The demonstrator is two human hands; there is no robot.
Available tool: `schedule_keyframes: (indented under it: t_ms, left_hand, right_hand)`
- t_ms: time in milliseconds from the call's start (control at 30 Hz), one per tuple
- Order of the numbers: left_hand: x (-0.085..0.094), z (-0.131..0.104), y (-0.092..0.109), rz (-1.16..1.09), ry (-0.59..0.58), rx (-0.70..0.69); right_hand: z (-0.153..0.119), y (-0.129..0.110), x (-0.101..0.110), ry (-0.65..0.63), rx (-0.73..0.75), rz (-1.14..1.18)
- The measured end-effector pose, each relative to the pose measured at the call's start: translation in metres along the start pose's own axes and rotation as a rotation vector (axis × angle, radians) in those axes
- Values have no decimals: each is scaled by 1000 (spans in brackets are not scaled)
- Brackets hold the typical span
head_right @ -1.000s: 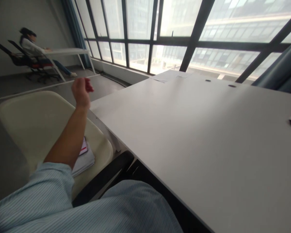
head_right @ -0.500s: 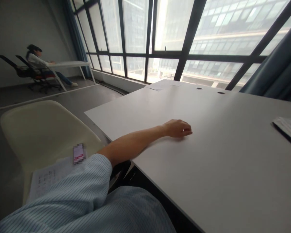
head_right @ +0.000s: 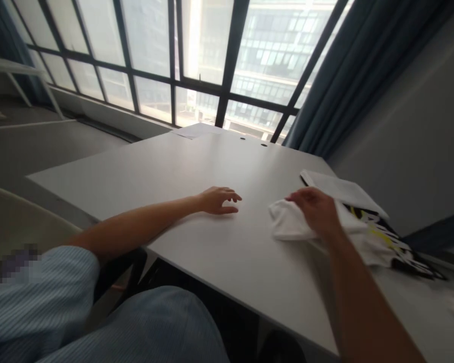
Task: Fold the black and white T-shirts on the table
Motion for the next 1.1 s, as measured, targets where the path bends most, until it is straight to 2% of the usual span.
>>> schedule_keyframes:
  t_ms: [67, 133, 233, 333, 467, 567, 700, 800, 867, 900, 1000, 1100]
  left_hand:
    - [-6, -1, 2, -1, -54, 13]
    - [-8, -3, 3, 5, -97, 26]
    - [-6, -5, 6, 4, -141, 25]
    - [-3, -5, 17, -33, -222, -47]
    - [-3, -4, 39, -95, -334, -136]
    - [-6, -1, 49, -71, -310, -81]
    - [-7, 3, 53, -67, -137, -29]
    - [2, 6, 44, -300, 144, 10]
    - [9, 9, 31, -593, 343, 121]
    - [12, 10, 22, -750, 420, 195]
    - [19, 10, -11, -1110, 593, 437]
    - [24, 2, -42, -1209, 735, 604]
  right_hand:
    - [-10, 14, 18, -6, -40, -31]
    - [-15, 26, 26, -43, -92, -57]
    - [-15, 44, 26, -128, -181, -118]
    - [-12, 53, 22, -225, -239, -242]
    - [-11, 34, 13, -302, -184, -329]
    - [-16, 3, 4, -307, -130, -102]
    - [-23, -35, -4, -297, -120, 603]
    - [-19, -36, 1, -113, -175, 868]
    - [-15, -26, 5, -31, -201, 840]
    - [-14, -20, 6, -48, -204, 776]
    - [-15, -7, 4, -211, -162, 473]
    - [-19, -11, -1, -326, -81, 225]
Point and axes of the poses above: each hand's wrist, its own z-axis towards the middle knuckle, its own x-axis out of the back of the hand, y = z × x, the point moved 2 cm from there along z, towards the middle knuckle, and after that the axes turned 5 degrees about -x, right-handed, at the moved point
